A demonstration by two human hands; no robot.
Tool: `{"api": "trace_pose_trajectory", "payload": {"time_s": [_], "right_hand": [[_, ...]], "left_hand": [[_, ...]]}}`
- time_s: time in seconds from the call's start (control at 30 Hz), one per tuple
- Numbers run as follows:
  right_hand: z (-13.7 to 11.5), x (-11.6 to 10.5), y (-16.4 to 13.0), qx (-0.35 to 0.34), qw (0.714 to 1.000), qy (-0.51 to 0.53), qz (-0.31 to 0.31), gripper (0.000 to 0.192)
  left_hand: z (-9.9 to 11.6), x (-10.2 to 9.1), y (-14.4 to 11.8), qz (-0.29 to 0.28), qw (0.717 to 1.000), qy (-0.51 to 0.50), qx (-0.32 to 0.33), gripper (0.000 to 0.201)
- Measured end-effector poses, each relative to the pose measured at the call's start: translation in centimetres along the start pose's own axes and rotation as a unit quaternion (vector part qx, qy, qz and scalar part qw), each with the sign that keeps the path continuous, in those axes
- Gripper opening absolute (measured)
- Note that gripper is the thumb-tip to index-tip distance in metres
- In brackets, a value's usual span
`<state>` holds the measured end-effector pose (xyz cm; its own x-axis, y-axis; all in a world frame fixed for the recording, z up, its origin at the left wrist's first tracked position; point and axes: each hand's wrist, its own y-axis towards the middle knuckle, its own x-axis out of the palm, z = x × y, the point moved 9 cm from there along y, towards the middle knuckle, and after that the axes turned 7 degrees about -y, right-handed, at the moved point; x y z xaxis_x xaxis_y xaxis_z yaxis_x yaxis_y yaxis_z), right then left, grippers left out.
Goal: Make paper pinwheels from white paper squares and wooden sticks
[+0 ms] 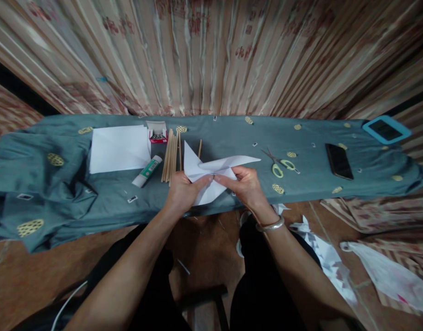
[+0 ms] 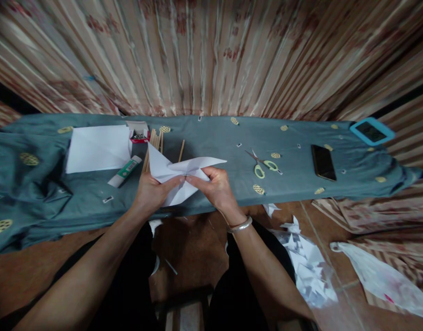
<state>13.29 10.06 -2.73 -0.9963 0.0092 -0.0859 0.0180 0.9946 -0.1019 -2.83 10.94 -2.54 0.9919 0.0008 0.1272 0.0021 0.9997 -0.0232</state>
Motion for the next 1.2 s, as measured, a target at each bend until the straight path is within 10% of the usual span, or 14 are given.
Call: {"api": "trace_pose_trajectory", "payload": {"time_s": [1.2], "right_hand": [[0.4,0.2,0.5,0.009,0.999,0.024,-0.022,0.038]], "left_hand": [[1.0,-0.6,0.0,0.052,0.996,0.065,0.015,0.024]]}}
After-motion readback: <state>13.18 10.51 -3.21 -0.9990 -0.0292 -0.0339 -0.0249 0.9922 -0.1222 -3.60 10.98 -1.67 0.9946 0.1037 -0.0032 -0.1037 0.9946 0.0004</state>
